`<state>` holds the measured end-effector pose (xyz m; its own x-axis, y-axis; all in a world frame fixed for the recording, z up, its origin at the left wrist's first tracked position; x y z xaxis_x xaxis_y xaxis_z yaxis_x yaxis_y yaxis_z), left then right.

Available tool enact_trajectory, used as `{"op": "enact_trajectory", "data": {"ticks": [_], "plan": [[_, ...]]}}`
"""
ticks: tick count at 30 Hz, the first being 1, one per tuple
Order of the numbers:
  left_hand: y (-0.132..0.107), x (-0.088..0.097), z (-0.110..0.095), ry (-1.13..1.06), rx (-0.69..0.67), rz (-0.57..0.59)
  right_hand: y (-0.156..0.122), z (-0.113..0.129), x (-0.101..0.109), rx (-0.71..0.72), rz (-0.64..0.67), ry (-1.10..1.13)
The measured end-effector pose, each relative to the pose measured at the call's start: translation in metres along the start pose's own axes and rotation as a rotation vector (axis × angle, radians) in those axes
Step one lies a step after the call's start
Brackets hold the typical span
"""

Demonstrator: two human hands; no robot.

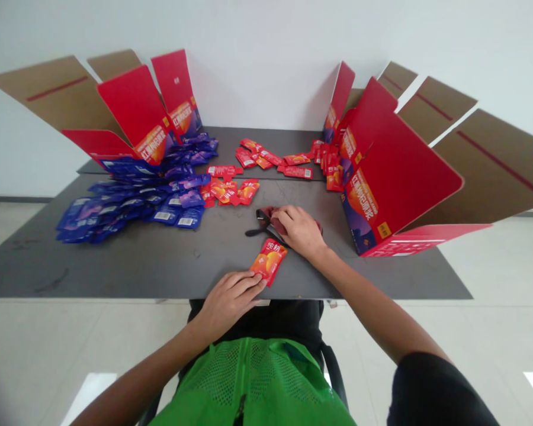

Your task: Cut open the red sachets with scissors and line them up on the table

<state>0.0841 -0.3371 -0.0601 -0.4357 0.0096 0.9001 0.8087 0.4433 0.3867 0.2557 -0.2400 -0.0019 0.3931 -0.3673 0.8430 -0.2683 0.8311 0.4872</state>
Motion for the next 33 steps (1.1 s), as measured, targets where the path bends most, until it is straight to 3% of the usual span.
{"op": "enact_trajectory", "data": {"ticks": [3,6,8,10,13,15,17,19,21,23,25,28,30,33], "plan": [[0.001,0.001,0.000,-0.013,0.015,-0.009,-0.013,0.035,0.010,-0.002,-0.065,0.136],[0.001,0.002,0.001,-0.019,0.042,0.004,-0.032,0.072,-0.009,0.128,0.059,0.229],[0.001,0.003,0.002,-0.030,0.045,-0.004,-0.035,0.065,-0.020,0.133,0.091,0.221],[0.001,0.004,0.002,-0.046,0.032,-0.030,-0.026,0.039,-0.024,0.077,0.074,0.166],[0.000,0.004,0.003,-0.060,0.034,-0.047,-0.008,0.006,-0.014,0.011,0.012,0.041],[0.000,0.003,0.004,-0.061,0.047,-0.035,-0.005,0.010,-0.002,-0.003,-0.051,0.039],[0.000,0.002,0.004,-0.058,0.056,-0.011,-0.012,0.034,0.003,0.039,-0.058,0.114],[-0.001,-0.001,0.005,-0.049,0.076,0.023,-0.026,0.066,-0.005,0.137,0.017,0.181],[-0.001,-0.002,0.007,-0.048,0.094,0.040,-0.036,0.079,-0.015,0.176,0.073,0.216],[-0.001,-0.001,0.007,-0.063,0.087,0.026,-0.035,0.063,-0.022,0.121,0.069,0.215],[-0.001,0.000,0.006,-0.084,0.065,0.004,-0.026,0.031,-0.024,0.042,0.051,0.163],[-0.001,-0.001,0.007,-0.096,0.059,-0.005,-0.008,-0.004,-0.015,-0.023,0.006,0.036],[-0.001,0.000,0.008,-0.097,0.066,-0.008,-0.004,-0.002,-0.002,-0.043,-0.057,0.025],[0.000,0.001,0.006,-0.087,0.070,-0.001,-0.015,0.036,0.005,0.006,-0.075,0.138]]}}
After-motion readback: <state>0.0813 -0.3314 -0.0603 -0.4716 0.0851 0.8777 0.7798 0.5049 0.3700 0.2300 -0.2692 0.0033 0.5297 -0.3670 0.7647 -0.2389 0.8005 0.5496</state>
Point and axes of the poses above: each hand's wrist, its own y-axis towards the middle knuckle, its own x-axis out of the back of the hand, z = x × y, the point moved 9 cm from there along y, towards the middle knuckle, and after that the axes turned 1 degree about -x, right-handed, at the moved point
